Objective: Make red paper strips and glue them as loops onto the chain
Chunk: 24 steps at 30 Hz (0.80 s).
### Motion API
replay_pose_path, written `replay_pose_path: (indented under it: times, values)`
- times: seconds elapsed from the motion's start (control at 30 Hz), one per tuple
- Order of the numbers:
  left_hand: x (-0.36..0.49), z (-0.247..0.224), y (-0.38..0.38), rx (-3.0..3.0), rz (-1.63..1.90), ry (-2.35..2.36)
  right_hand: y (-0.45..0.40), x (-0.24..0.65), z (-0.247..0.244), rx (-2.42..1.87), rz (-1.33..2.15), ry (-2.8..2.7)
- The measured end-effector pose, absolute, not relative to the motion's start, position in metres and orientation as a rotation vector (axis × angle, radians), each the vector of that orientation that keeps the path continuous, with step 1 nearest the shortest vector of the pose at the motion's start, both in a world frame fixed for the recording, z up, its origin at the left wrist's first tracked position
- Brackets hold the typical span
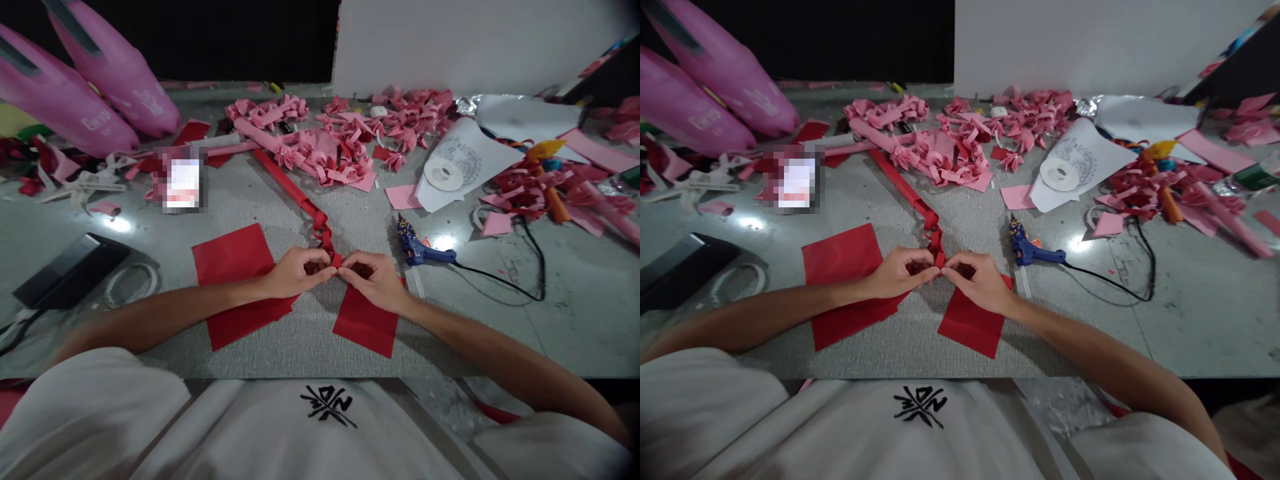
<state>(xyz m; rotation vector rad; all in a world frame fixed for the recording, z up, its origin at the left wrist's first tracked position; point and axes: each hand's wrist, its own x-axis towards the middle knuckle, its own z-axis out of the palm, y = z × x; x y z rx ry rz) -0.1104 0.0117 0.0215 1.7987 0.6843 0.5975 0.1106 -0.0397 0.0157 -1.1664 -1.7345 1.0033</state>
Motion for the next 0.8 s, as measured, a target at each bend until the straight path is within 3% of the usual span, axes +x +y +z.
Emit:
replay_pose_path:
  times: [0.8]
  values:
    - [-0.1138,0.0209,0.0110,1.849,0.683,0.754,-0.0394,0.1117,0.0160,-1.164,1.182,-1.627]
